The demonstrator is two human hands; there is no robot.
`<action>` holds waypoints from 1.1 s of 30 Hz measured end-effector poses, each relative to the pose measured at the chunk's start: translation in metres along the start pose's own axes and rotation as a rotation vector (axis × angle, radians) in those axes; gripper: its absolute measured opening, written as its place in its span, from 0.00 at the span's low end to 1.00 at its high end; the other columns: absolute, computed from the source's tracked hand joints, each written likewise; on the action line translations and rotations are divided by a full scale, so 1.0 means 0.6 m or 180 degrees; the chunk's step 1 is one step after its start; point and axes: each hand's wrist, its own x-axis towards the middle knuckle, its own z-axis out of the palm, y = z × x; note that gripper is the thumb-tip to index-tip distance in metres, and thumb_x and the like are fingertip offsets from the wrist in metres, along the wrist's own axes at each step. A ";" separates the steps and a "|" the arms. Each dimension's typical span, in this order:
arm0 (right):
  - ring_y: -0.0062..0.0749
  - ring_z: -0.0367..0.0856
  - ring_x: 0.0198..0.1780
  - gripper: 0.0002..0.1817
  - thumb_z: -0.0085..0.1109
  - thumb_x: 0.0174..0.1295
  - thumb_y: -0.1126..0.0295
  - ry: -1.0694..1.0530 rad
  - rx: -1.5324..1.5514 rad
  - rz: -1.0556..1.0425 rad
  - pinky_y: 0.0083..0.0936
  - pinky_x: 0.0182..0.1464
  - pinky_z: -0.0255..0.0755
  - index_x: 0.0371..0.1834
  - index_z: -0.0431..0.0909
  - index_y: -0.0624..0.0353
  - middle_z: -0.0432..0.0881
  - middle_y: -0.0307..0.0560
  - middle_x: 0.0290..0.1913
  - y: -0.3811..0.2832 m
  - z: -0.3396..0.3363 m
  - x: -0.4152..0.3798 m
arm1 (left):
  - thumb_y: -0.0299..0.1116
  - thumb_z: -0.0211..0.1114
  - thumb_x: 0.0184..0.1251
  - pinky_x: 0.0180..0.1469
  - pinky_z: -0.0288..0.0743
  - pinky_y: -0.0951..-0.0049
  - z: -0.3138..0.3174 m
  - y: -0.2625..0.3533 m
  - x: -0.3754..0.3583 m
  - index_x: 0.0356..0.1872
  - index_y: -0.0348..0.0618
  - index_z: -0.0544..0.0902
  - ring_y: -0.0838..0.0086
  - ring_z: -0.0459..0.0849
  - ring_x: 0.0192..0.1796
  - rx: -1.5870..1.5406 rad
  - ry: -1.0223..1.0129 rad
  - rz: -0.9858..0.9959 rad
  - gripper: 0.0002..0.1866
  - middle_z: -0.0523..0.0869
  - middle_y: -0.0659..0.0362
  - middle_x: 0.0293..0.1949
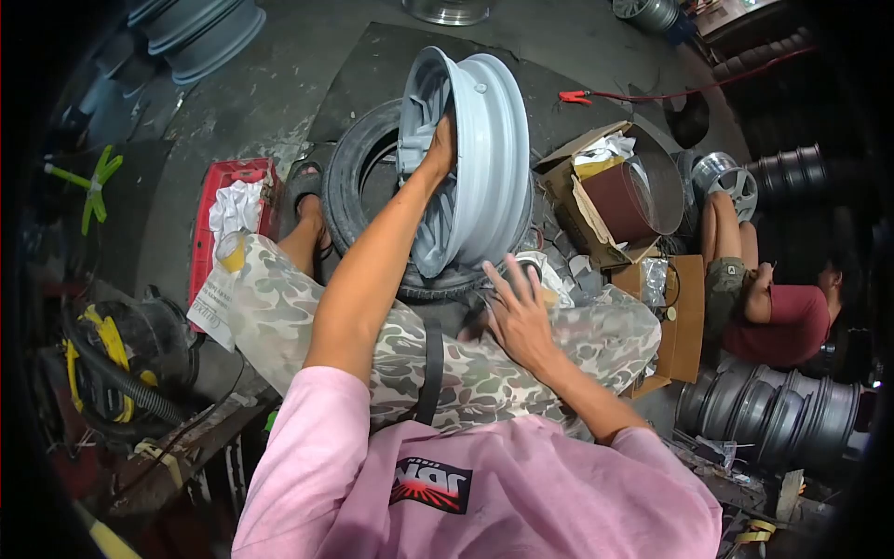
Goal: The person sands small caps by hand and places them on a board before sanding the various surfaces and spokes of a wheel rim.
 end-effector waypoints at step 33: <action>0.69 0.61 0.74 0.21 0.53 0.70 0.67 0.1676 -0.0600 0.0835 0.55 0.70 0.62 0.65 0.81 0.48 0.68 0.64 0.73 0.081 -0.093 0.265 | 0.52 0.37 0.83 0.69 0.68 0.67 0.030 -0.003 -0.017 0.69 0.32 0.71 0.66 0.77 0.63 0.0652 0.0493 0.0649 0.33 0.80 0.49 0.62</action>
